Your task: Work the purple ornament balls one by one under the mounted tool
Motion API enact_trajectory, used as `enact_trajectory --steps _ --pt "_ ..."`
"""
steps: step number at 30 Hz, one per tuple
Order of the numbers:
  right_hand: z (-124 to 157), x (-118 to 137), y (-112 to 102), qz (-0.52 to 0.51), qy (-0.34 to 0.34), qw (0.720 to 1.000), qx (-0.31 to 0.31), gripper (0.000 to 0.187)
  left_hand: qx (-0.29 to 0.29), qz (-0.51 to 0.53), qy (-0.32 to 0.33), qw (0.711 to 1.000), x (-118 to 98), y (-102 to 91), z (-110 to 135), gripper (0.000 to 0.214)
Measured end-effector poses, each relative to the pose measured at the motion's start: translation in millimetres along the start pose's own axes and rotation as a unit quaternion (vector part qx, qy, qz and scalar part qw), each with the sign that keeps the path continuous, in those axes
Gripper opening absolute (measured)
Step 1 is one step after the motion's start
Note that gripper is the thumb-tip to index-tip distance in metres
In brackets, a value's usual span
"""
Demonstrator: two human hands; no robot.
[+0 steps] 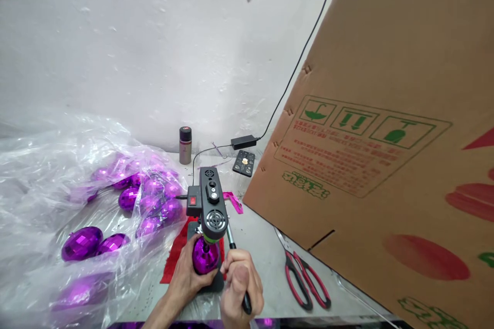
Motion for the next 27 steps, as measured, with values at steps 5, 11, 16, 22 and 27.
enact_trajectory --steps 5,11,16,22,27 --pt "0.4 -1.1 0.0 -0.005 -0.009 1.000 -0.007 0.048 -0.005 0.002 0.004 1.000 1.2 -0.7 -1.3 0.083" --pt "2.4 -0.3 0.5 -0.004 -0.021 1.000 -0.011 0.046 -0.004 -0.003 0.013 1.000 -0.3 -1.2 -1.6 0.082" --pt "16.1 -6.0 2.6 0.003 -0.039 0.999 -0.007 0.045 -0.006 -0.020 0.022 1.000 -2.7 -0.7 -1.7 0.082" --pt "37.9 -22.9 -7.3 0.020 -0.065 0.998 0.012 0.044 -0.008 -0.016 0.026 0.999 -2.8 -3.1 -0.5 0.079" --pt "7.3 -4.1 -6.3 0.035 -0.016 0.998 0.055 0.039 0.006 -0.001 -0.004 1.000 -0.3 -3.1 -2.6 0.082"
Point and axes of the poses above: each hand's wrist, its own z-axis away from the middle knuckle, its own y-axis out of the palm, x = y × z, the point moved 7 cm from there along -z, towards the middle knuckle, and after that the axes turned 2 degrees about y, right-handed, at the moved point
